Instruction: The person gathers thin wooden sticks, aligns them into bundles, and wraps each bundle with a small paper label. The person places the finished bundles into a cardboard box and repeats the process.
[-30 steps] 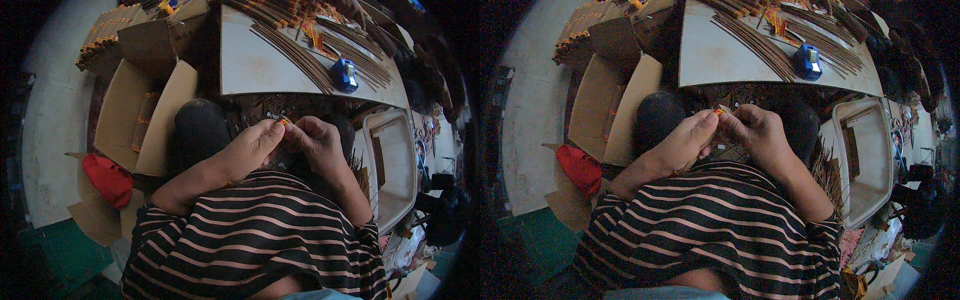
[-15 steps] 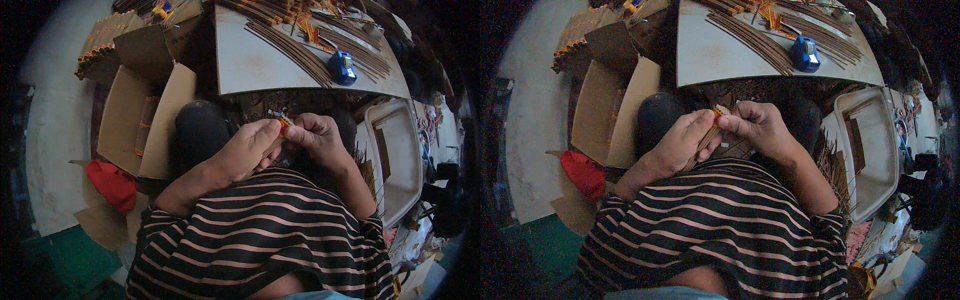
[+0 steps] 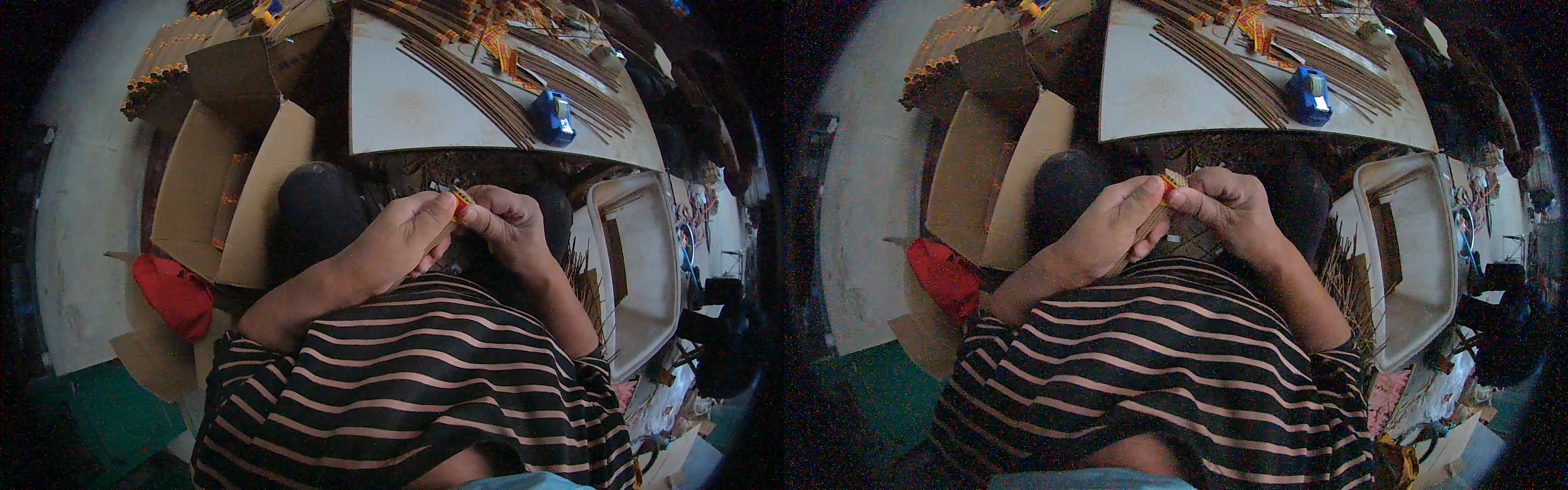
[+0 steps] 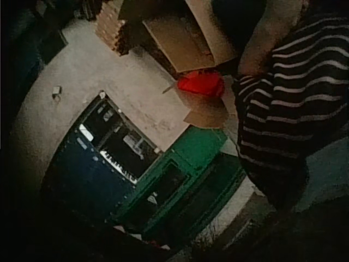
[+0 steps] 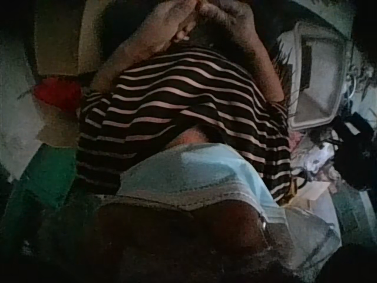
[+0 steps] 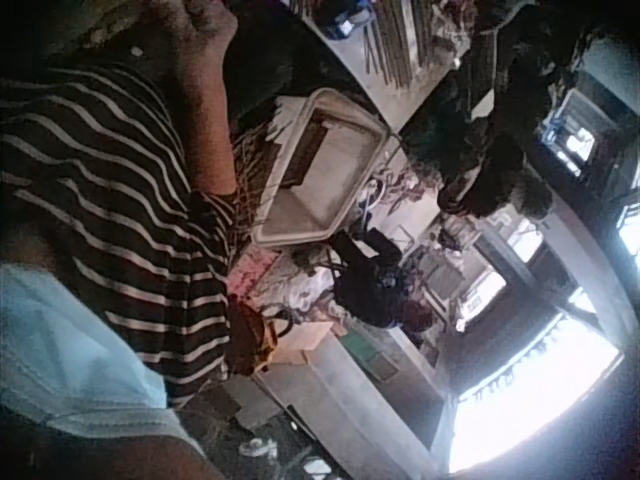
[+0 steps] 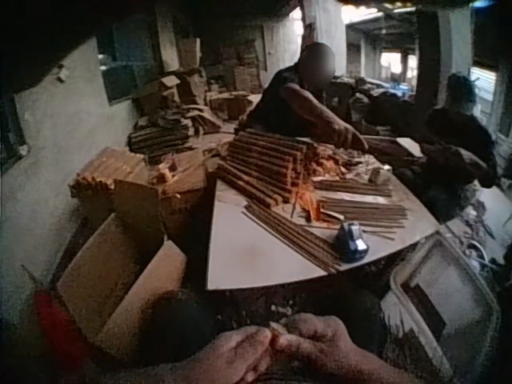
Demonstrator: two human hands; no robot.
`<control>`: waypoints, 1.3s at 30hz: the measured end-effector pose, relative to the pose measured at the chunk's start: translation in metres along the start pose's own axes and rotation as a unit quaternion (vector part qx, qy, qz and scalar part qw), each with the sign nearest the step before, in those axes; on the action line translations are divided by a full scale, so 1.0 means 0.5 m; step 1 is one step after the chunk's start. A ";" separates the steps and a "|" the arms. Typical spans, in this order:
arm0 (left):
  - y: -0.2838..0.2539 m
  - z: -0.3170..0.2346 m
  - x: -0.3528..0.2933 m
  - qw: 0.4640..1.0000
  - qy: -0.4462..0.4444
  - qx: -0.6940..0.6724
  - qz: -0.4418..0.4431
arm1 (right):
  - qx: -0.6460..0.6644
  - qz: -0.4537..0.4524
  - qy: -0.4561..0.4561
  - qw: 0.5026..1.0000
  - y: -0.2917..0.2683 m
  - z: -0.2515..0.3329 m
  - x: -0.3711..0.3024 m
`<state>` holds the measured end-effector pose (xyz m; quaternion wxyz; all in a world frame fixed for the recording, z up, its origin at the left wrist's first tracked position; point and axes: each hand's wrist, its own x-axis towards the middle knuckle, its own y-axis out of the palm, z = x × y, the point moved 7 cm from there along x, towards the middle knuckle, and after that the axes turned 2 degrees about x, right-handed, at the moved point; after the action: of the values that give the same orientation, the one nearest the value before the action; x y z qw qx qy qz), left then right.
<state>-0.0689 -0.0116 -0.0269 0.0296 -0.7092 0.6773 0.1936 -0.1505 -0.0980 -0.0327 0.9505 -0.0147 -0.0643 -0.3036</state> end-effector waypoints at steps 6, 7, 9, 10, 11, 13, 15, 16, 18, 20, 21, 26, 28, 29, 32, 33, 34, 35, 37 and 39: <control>0.003 0.001 0.001 1.000 -0.023 -0.009 -0.017 | -0.002 0.009 -0.017 1.000 -0.004 -0.001 0.000; 0.004 -0.002 -0.001 0.999 -0.022 0.000 -0.026 | -0.009 0.011 -0.025 1.000 -0.004 0.002 0.001; 0.002 -0.006 0.000 0.999 -0.014 0.020 -0.039 | -0.010 0.004 -0.029 1.000 -0.005 0.008 0.004; -0.001 -0.005 0.001 0.999 -0.007 0.031 -0.042 | -0.004 -0.005 -0.025 1.000 -0.004 0.011 0.005; -0.002 -0.006 0.002 0.998 -0.001 0.042 -0.045 | 0.002 -0.014 -0.021 1.000 -0.006 0.015 0.007; -0.004 -0.006 0.000 0.996 0.006 0.067 -0.063 | -0.153 -0.092 -0.050 0.983 -0.030 0.031 0.009; -0.007 -0.007 -0.002 0.991 0.022 0.099 -0.083 | -0.273 -0.124 -0.057 0.952 -0.039 0.053 0.005; -0.009 -0.007 -0.004 0.988 0.033 0.118 -0.094 | -0.317 -0.117 -0.050 0.940 -0.036 0.067 0.001; -0.008 -0.011 -0.005 0.983 0.046 0.143 -0.102 | -0.353 -0.102 0.000 0.930 -0.032 0.083 -0.005; -0.002 -0.017 -0.006 0.982 0.050 0.154 -0.098 | -0.335 -0.084 0.087 0.934 -0.026 0.082 -0.010; -0.001 -0.015 -0.006 0.980 0.056 0.164 -0.099 | -0.298 -0.081 0.111 0.945 -0.024 0.083 -0.014; 0.001 -0.014 -0.008 0.973 0.082 0.188 -0.105 | -0.184 -0.056 0.194 0.962 -0.014 0.064 -0.024; 0.004 -0.012 -0.006 0.973 0.088 0.189 -0.097 | -0.210 -0.087 0.109 0.968 -0.030 0.057 -0.021; 0.006 -0.011 -0.005 0.973 0.092 0.190 -0.093 | -0.223 -0.103 0.066 0.967 -0.035 0.060 -0.022; 0.001 -0.002 -0.009 0.974 0.075 0.192 -0.093 | -0.366 -0.095 0.097 0.921 -0.026 0.096 -0.017; -0.001 0.007 -0.009 0.977 0.058 0.182 -0.098 | -0.336 -0.084 0.104 0.932 -0.023 0.086 -0.022; -0.002 0.009 -0.007 0.979 0.047 0.172 -0.103 | -0.309 -0.073 0.105 0.943 -0.024 0.076 -0.024; -0.001 0.012 -0.009 0.980 0.038 0.161 -0.108 | -0.282 -0.062 0.105 0.952 -0.023 0.065 -0.029; 0.003 -0.003 -0.015 0.973 0.065 0.187 -0.121 | -0.198 -0.048 0.063 0.977 -0.020 0.061 -0.030; -0.003 0.009 -0.005 0.972 0.070 0.196 -0.110 | -0.219 -0.032 0.096 0.970 -0.021 0.042 -0.025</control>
<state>-0.0683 -0.0078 -0.0305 0.1421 -0.7714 0.6203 0.0025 -0.1690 -0.0980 -0.0135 0.9156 -0.1910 0.0951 -0.3407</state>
